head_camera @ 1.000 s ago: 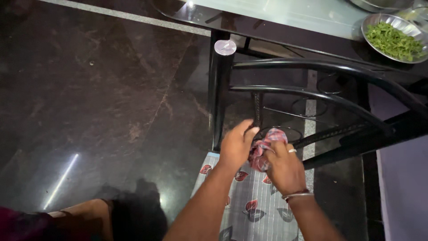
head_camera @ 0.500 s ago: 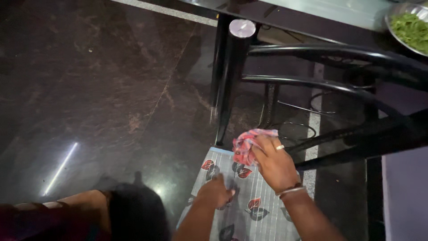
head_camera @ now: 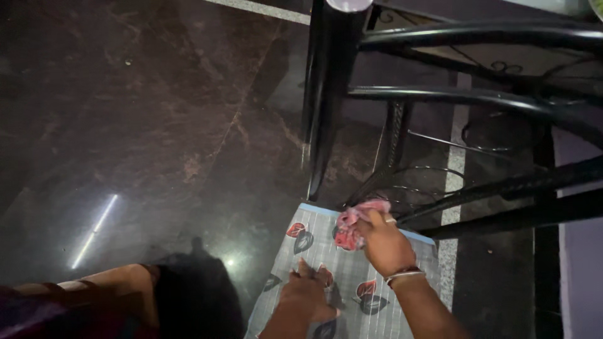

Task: The person wipes the metal frame of a chair with a patterned cloth. They clean the legs, the backrest, and the seat area of the chair, which is positioned next to a glass dining table.

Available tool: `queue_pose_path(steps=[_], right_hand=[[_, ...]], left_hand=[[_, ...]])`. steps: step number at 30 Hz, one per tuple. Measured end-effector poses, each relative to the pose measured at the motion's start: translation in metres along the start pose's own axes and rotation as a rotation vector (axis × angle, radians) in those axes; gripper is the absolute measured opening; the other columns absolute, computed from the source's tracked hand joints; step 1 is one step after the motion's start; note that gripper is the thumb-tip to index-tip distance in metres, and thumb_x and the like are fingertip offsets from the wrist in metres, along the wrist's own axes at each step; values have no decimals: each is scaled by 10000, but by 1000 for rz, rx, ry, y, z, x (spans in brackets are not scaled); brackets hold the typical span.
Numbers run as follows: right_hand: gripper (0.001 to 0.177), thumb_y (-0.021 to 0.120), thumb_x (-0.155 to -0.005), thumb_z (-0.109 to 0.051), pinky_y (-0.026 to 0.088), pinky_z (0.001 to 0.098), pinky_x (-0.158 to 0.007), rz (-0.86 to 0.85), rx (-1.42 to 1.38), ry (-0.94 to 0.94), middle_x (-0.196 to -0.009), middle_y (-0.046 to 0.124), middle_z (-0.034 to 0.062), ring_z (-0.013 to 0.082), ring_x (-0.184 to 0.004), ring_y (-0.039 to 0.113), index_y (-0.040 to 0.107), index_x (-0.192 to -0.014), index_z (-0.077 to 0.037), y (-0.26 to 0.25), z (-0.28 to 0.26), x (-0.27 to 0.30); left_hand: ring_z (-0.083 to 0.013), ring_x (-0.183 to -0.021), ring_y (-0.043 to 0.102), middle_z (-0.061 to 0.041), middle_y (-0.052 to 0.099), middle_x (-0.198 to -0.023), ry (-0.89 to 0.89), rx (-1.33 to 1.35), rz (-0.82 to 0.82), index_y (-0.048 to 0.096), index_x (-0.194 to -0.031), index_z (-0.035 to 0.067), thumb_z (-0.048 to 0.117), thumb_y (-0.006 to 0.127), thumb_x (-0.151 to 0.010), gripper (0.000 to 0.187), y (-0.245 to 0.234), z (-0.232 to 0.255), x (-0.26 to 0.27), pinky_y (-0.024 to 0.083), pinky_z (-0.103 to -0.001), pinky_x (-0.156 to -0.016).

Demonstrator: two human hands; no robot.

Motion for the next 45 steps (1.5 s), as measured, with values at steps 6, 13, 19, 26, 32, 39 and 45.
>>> queue_pose_path(steps=[6, 13, 19, 26, 32, 39, 45], right_hand=[[421, 724, -745, 27, 544, 439, -949, 520, -28, 9, -1344, 552, 201, 379, -1240, 566, 697, -1159, -39, -71, -4, 30], [414, 665, -735, 98, 533, 458, -967, 679, 117, 87, -1302, 605, 190, 394, -1152, 594, 735, -1131, 0, -134, -6, 17], [399, 676, -724, 89, 534, 458, -948, 657, 94, 50, -1217, 646, 155, 371, -1089, 621, 742, -1100, -29, -157, -10, 17], [490, 748, -734, 85, 504, 424, -922, 758, 133, 47, -1281, 591, 173, 346, -1123, 575, 755, -1203, -56, -169, -22, 29], [346, 801, -1000, -47, 475, 378, -891, 888, 109, 143, -1286, 510, 175, 315, -1138, 546, 724, -1338, -38, -178, 1, 56], [383, 717, -779, 27, 541, 436, -948, 561, 195, 252, -1217, 604, 153, 356, -1141, 604, 752, -1128, -124, -111, 27, 37], [375, 737, -720, -1, 544, 472, -915, 499, 32, 284, -1236, 622, 159, 381, -1109, 628, 745, -1077, -115, -61, 47, 81]], left_hand=[[-524, -1550, 145, -260, -63, -1708, -40, -52, -48, 187, -1639, 335, 616, 783, -770, 1091, -1, 5, 8, 363, -521, -1196], [-532, -1546, 137, -265, -64, -1709, -15, -100, -49, 191, -1642, 325, 624, 751, -811, 1045, 3, -1, 2, 358, -514, -1201], [-496, -1549, 202, -241, -13, -1729, -13, -46, -6, 347, -1579, 356, 621, 742, -767, 942, 1, -3, 5, 393, -498, -1186], [-509, -1554, 148, -239, -45, -1721, 7, -44, -17, 242, -1627, 320, 616, 762, -772, 1044, 4, -6, 2, 380, -537, -1181], [-524, -1556, 79, -237, -111, -1712, 5, -66, -63, 157, -1653, 288, 621, 768, -802, 1100, 9, -6, -5, 356, -537, -1198], [-497, -1563, 112, -218, -101, -1721, -4, -52, -38, 184, -1651, 299, 601, 778, -784, 1093, 2, -4, 1, 376, -525, -1189], [-508, -1561, 100, -229, -104, -1715, -19, -83, -54, 147, -1661, 285, 576, 801, -778, 1137, 9, -2, -1, 376, -529, -1185]])
Point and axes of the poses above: each hand's wrist, its own x-axis away from the middle knuckle, its own y-axis out of the palm, z = x × y, the point moved 6 cm from there along -x, towards the middle knuckle
